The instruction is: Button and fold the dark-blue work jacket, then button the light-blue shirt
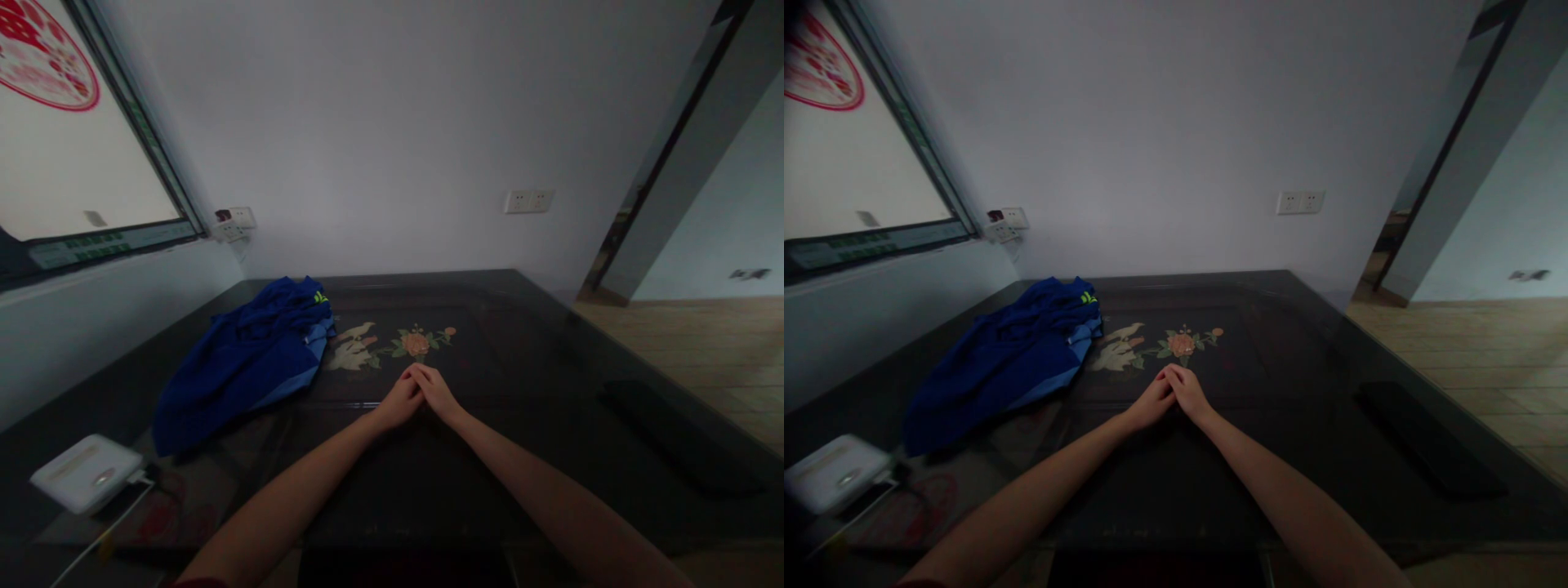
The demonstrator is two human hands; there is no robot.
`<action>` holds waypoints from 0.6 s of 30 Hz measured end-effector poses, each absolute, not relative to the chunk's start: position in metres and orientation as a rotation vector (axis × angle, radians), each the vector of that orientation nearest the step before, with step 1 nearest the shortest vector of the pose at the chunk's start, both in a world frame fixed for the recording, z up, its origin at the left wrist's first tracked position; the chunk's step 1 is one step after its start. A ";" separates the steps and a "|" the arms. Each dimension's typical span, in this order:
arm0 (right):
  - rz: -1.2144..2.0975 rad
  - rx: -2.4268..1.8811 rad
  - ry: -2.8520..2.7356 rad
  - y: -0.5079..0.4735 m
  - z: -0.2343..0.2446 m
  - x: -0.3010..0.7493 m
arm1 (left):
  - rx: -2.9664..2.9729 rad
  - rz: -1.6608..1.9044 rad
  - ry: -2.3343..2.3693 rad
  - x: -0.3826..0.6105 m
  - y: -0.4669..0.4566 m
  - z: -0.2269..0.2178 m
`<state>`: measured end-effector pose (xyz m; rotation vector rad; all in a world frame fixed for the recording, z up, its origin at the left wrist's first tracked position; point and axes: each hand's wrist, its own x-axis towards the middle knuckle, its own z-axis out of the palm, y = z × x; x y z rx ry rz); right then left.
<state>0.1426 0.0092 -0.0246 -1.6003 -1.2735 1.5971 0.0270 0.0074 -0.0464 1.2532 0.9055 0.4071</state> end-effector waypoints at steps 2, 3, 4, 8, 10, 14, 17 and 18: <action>1.585 -1.596 -1.279 0.009 -0.026 0.143 | 1.264 0.410 0.909 0.028 0.007 -0.047; 1.581 -1.599 -1.277 0.009 -0.026 0.142 | 1.264 0.410 0.908 0.028 0.007 -0.048; 1.579 -1.603 -1.273 0.009 -0.026 0.142 | 1.264 0.412 0.904 0.028 0.007 -0.049; 1.618 -1.610 -1.244 0.008 -0.027 0.143 | 1.276 0.420 0.900 0.028 0.007 -0.051; 1.629 -1.613 -1.241 0.008 -0.027 0.143 | 1.289 0.422 0.904 0.027 0.007 -0.051; 1.614 -1.603 -1.271 0.008 -0.027 0.143 | 1.299 0.421 0.913 0.027 0.008 -0.047; 1.613 -1.606 -1.263 0.008 -0.026 0.143 | 1.282 0.406 0.913 0.027 0.008 -0.045; 1.613 -1.607 -1.259 0.008 -0.026 0.143 | 1.276 0.401 0.913 0.027 0.008 -0.044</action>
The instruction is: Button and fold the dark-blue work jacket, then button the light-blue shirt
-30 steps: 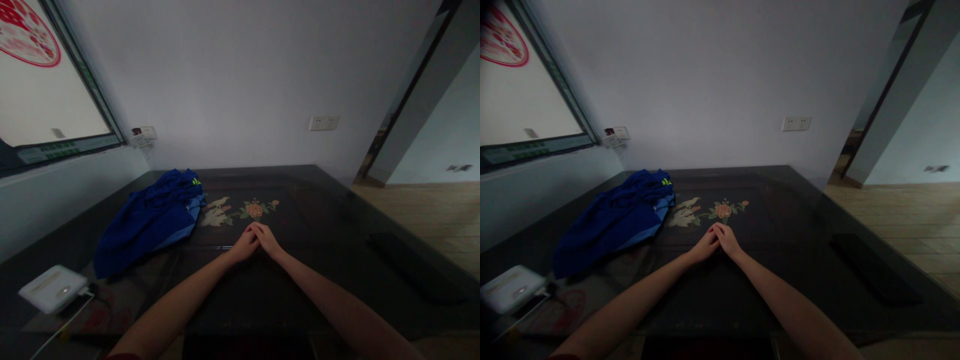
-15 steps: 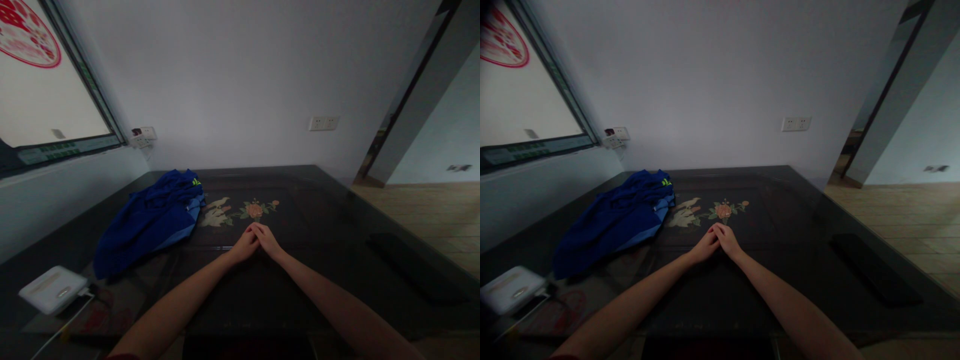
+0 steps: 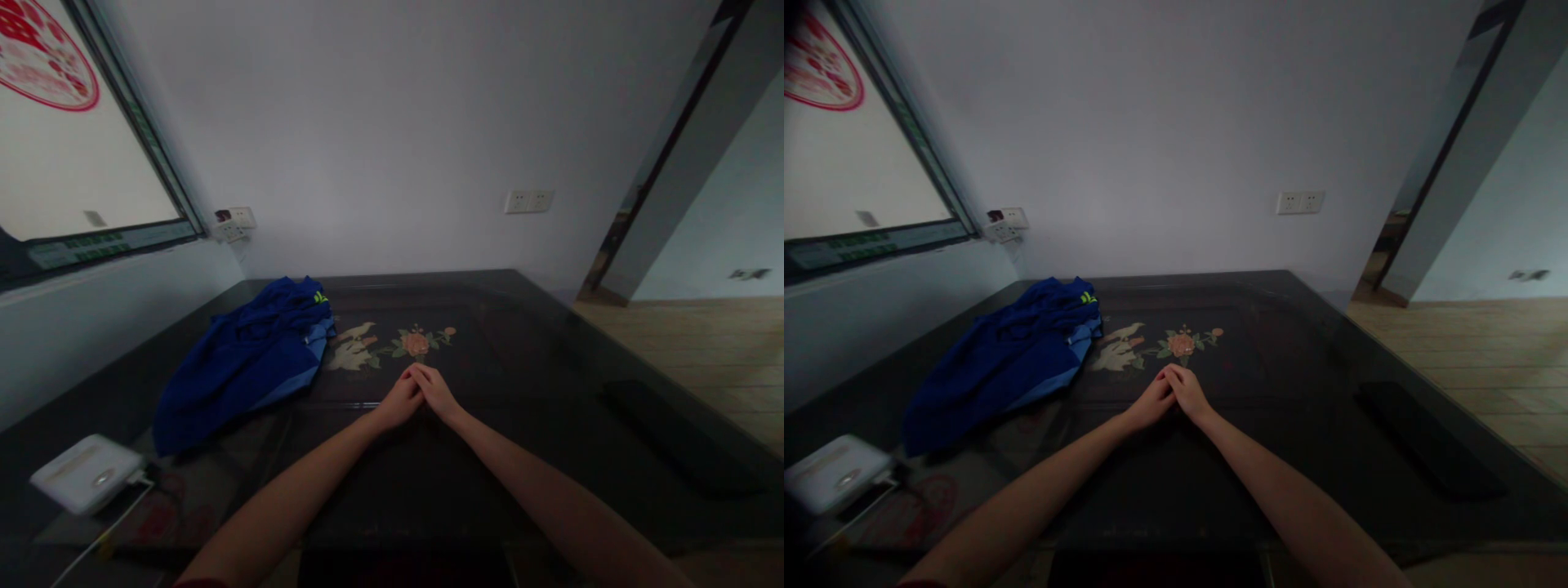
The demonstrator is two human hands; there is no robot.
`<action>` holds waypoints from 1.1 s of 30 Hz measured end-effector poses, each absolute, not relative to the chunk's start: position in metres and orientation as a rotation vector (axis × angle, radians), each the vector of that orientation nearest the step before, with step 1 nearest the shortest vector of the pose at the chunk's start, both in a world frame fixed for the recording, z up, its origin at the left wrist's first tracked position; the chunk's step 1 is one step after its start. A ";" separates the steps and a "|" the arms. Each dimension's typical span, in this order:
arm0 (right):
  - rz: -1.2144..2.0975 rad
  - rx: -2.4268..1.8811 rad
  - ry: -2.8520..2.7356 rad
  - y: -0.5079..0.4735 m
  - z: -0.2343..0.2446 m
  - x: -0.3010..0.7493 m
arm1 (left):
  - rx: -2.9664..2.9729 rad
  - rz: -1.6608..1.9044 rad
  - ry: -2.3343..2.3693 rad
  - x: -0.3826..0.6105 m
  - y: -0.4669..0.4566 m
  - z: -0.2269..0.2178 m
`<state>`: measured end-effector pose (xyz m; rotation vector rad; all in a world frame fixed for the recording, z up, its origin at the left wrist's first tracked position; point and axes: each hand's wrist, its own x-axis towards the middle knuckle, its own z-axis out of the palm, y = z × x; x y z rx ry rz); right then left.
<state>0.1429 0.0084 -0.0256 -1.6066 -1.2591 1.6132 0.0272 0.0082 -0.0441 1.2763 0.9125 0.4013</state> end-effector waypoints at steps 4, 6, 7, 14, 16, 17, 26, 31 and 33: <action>1.594 -1.597 -1.266 0.009 -0.024 0.142 | 1.274 0.409 0.911 0.027 0.008 -0.044; 1.585 -1.596 -1.284 0.009 -0.024 0.143 | 1.279 0.417 0.909 0.027 0.008 -0.044; 1.581 -1.594 -1.294 0.009 -0.024 0.143 | 1.284 0.419 0.912 0.027 0.008 -0.044; 1.586 -1.594 -1.294 0.009 -0.025 0.142 | 1.274 0.408 0.921 0.027 0.008 -0.045; 1.585 -1.594 -1.292 0.009 -0.026 0.143 | 1.274 0.401 0.923 0.027 0.007 -0.046; 1.591 -1.594 -1.288 0.008 -0.026 0.143 | 1.275 0.399 0.921 0.027 0.007 -0.046; 1.597 -1.578 -1.288 0.008 -0.028 0.144 | 1.291 0.424 0.925 0.027 0.008 -0.045; 1.590 -1.577 -1.290 0.009 -0.027 0.143 | 1.288 0.429 0.913 0.026 0.008 -0.044; 1.582 -1.578 -1.307 0.009 -0.025 0.143 | 1.296 0.427 0.918 0.026 0.008 -0.043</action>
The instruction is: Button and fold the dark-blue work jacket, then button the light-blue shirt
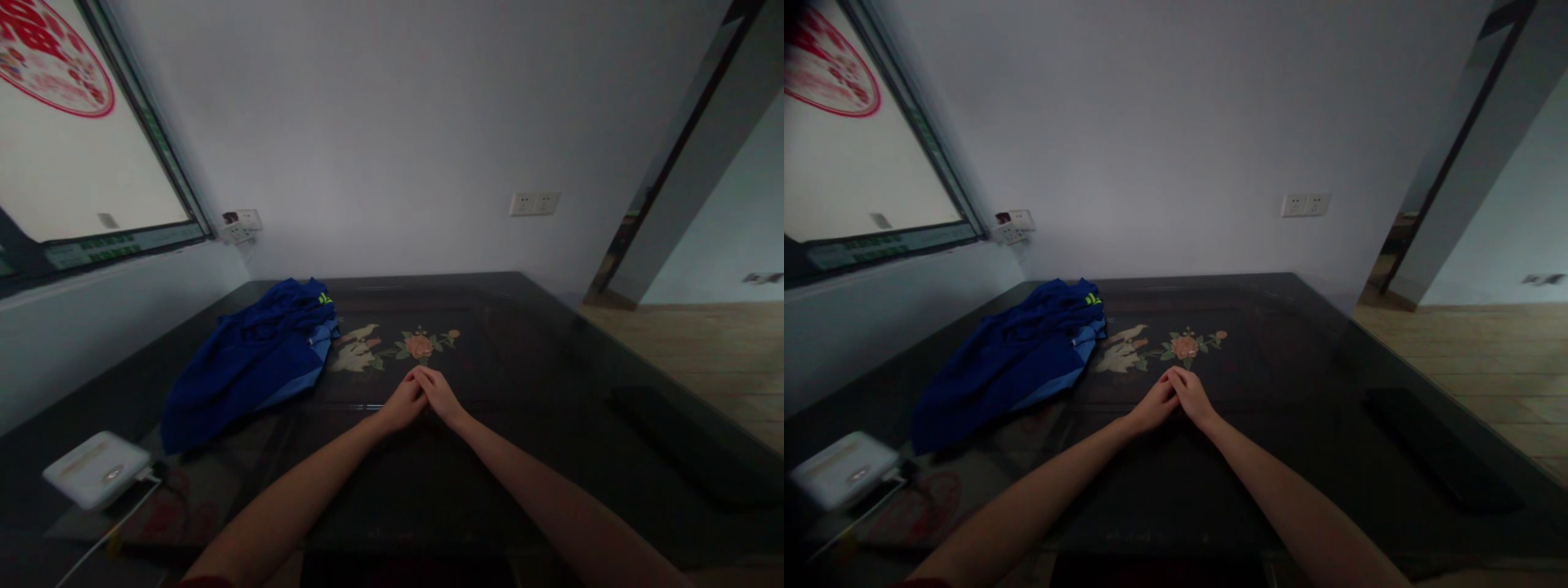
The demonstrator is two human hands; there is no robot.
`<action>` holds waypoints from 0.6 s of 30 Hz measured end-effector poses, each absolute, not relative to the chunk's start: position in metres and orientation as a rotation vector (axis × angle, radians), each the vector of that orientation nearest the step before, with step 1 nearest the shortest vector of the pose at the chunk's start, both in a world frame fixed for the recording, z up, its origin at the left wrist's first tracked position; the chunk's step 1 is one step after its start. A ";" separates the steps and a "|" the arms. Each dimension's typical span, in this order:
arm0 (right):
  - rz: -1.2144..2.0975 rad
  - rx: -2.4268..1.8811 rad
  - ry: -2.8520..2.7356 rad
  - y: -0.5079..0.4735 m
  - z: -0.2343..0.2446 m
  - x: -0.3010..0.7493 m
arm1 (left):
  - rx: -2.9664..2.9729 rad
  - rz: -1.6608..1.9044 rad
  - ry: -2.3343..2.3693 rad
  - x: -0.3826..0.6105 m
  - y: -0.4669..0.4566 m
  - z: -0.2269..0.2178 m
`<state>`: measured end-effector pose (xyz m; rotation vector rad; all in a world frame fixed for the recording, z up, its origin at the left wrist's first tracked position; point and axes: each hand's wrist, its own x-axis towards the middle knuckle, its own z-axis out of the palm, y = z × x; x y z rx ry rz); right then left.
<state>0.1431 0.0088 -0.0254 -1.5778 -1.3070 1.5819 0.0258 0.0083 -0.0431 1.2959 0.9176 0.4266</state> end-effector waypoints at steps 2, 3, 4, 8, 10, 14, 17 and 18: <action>1.572 -1.582 -1.321 0.009 -0.024 0.143 | 1.328 0.431 0.928 0.025 0.009 -0.042; 1.568 -1.586 -1.323 0.009 -0.023 0.143 | 1.346 0.435 0.934 0.025 0.009 -0.041; 1.566 -1.589 -1.324 0.009 -0.022 0.143 | 1.360 0.440 0.940 0.025 0.009 -0.041; 1.560 -1.611 -1.318 0.009 -0.022 0.144 | 1.343 0.414 0.934 0.025 0.010 -0.040; 1.553 -1.612 -1.317 0.009 -0.022 0.144 | 1.335 0.404 0.916 0.026 0.010 -0.039; 1.561 -1.602 -1.315 0.009 -0.022 0.143 | 1.399 0.400 0.909 0.026 0.009 -0.038; 1.573 -1.584 -1.281 0.009 -0.023 0.143 | 1.460 0.348 0.942 0.025 0.009 -0.034; 1.579 -1.580 -1.265 0.009 -0.023 0.143 | 1.471 0.324 0.945 0.025 0.010 -0.032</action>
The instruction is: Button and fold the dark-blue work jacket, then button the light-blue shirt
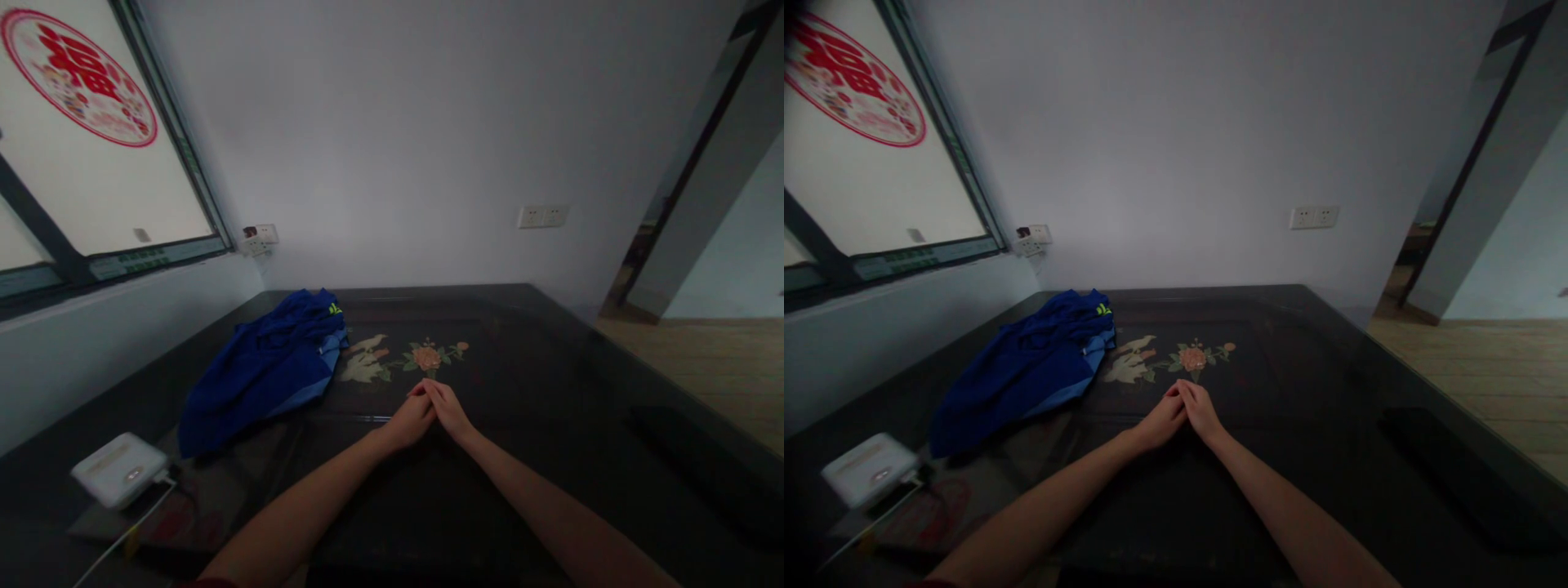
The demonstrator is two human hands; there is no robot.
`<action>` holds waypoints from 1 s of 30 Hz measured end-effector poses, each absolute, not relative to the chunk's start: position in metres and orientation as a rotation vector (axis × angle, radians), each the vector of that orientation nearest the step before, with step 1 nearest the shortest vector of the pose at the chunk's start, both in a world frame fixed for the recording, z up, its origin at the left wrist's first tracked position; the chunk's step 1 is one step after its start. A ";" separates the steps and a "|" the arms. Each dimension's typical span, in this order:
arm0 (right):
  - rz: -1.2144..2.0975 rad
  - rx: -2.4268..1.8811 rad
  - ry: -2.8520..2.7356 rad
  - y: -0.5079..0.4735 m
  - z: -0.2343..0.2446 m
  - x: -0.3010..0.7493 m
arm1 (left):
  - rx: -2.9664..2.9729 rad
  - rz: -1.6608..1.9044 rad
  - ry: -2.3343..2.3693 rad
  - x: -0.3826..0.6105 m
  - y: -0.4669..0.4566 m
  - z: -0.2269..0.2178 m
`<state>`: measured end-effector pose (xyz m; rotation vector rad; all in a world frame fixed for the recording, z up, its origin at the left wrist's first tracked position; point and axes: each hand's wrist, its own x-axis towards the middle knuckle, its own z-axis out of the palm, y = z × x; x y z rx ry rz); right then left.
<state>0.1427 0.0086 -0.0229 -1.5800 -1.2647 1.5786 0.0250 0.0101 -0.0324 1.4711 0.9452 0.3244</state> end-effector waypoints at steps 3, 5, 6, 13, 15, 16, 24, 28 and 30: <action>1.615 -1.571 -1.222 0.008 -0.023 0.143 | 1.507 0.274 0.931 0.025 0.014 -0.026; 1.642 -1.553 -1.229 0.007 -0.023 0.144 | 1.558 0.232 0.925 0.024 0.017 -0.020; 1.652 -1.543 -1.238 0.007 -0.023 0.145 | 1.595 0.198 0.922 0.023 0.018 -0.018; 1.654 -1.571 -1.295 0.004 -0.027 0.143 | 1.743 0.074 0.859 -0.015 0.031 -0.001; 1.686 -1.582 -1.274 0.004 -0.027 0.142 | 1.711 0.141 0.874 -0.036 0.039 0.001; 1.706 -1.579 -1.261 0.004 -0.027 0.142 | 1.693 0.173 0.912 -0.048 0.043 0.001; 1.700 -1.566 -1.521 0.007 -0.019 0.124 | 1.547 0.313 1.607 -0.181 0.084 -0.020; 1.731 -1.419 -1.735 0.027 -0.033 0.084 | 1.525 0.386 2.031 -0.255 0.093 -0.033; 1.730 -1.346 -1.824 0.045 -0.047 0.057 | 1.564 0.376 2.219 -0.283 0.095 -0.039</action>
